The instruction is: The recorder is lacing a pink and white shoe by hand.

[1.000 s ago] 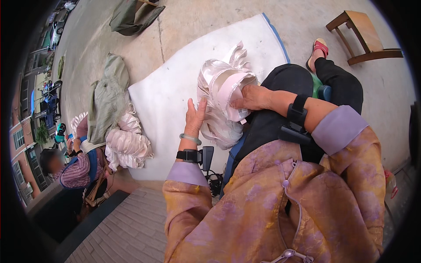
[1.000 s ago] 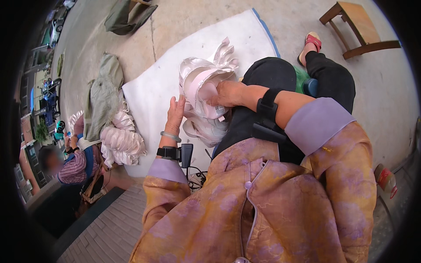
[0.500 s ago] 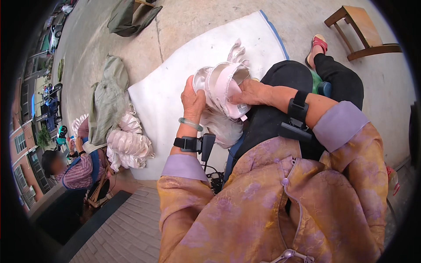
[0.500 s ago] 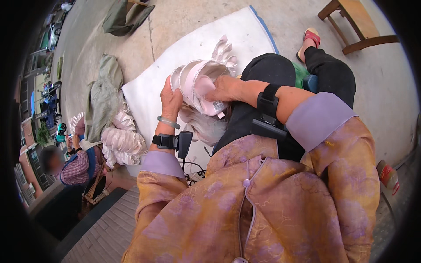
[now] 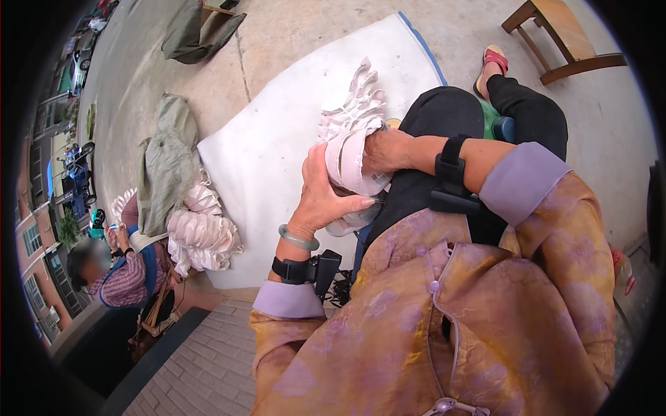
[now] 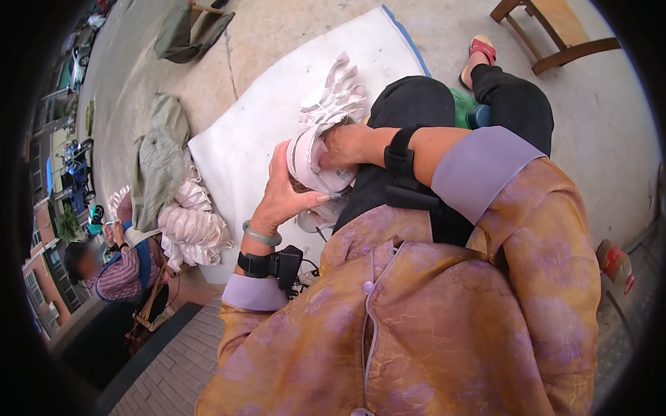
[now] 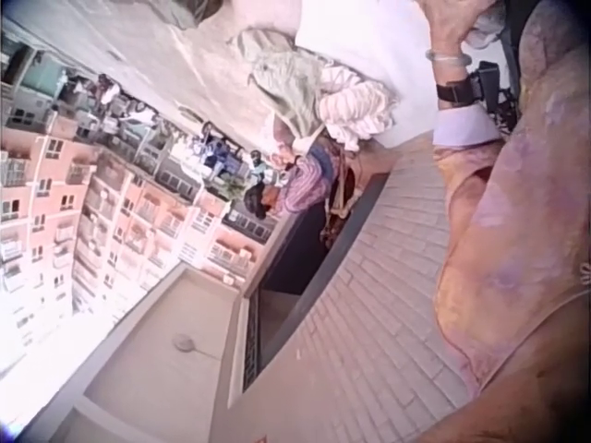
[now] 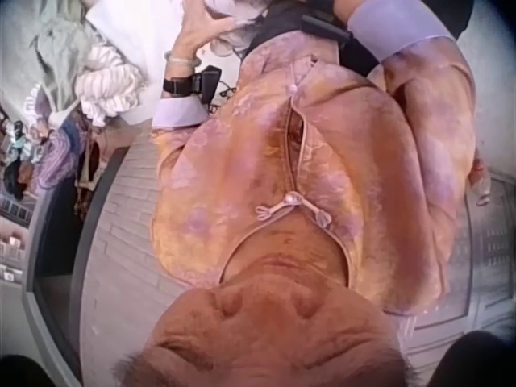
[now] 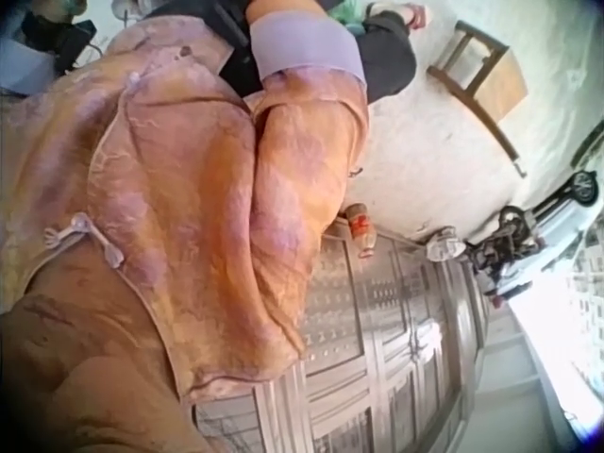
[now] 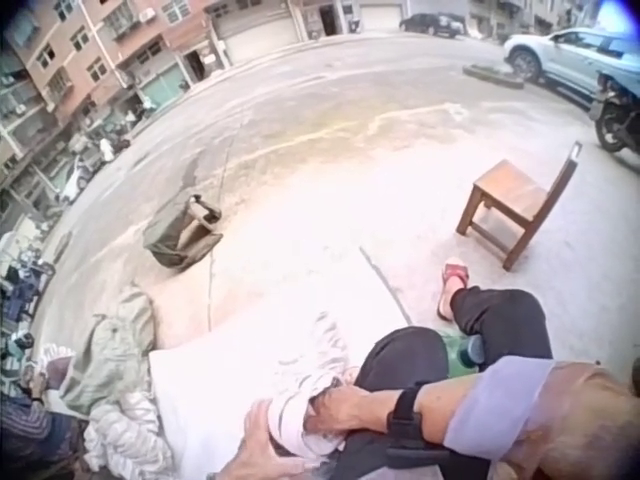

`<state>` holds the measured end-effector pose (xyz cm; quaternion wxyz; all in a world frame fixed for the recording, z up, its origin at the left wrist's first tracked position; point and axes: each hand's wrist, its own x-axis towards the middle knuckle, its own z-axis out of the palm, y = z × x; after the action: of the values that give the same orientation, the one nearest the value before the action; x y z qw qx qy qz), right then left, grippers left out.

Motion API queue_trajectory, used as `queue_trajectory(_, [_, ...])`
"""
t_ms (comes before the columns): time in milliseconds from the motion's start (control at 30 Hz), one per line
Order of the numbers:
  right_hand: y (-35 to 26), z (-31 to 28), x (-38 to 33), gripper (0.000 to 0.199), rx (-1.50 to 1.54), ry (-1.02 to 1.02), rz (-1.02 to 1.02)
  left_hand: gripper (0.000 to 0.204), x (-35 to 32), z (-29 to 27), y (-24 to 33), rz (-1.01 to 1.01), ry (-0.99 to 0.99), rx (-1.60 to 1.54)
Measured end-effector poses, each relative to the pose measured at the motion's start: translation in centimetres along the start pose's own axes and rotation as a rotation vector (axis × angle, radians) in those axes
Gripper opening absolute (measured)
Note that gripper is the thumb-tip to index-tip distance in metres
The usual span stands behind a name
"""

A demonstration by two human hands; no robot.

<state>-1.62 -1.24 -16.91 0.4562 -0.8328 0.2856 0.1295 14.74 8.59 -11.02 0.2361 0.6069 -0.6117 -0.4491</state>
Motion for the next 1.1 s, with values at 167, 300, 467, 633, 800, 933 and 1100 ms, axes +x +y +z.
queue_trajectory(167, [-0.8,-1.3,-0.2,0.050,0.005,-0.055,0.038,0.086,0.3,2.7,1.0,-0.072,0.320,0.208])
queue_trajectory(300, [-1.7,-2.3,-1.6,0.047,0.185,-0.039,-0.044,0.060,0.5,1.7,-3.0,-0.069,0.441,0.323])
queue_trajectory(467, [0.8,-1.2,0.1,0.033,0.393,0.313,0.077,0.034,0.3,-1.7,-4.8,-0.297,0.608,0.132])
queue_trajectory(633, [0.2,-0.8,-0.4,0.023,0.027,-0.032,0.167,0.042,-3.1,-3.7,-4.7,-0.420,0.720,-0.415])
queue_trajectory(800, [0.2,0.4,0.3,0.045,-0.015,-0.160,0.009,0.047,-7.3,-3.2,-3.7,-0.329,0.838,-0.549])
queue_trajectory(933, [0.8,0.7,1.4,0.076,0.071,-0.236,-0.117,0.054,-9.1,-3.8,-5.2,-0.323,0.806,-0.666])
queue_trajectory(1100, [1.6,1.7,2.8,0.079,0.172,-0.342,0.017,0.050,-8.8,-3.9,-5.5,-0.345,0.788,-0.659])
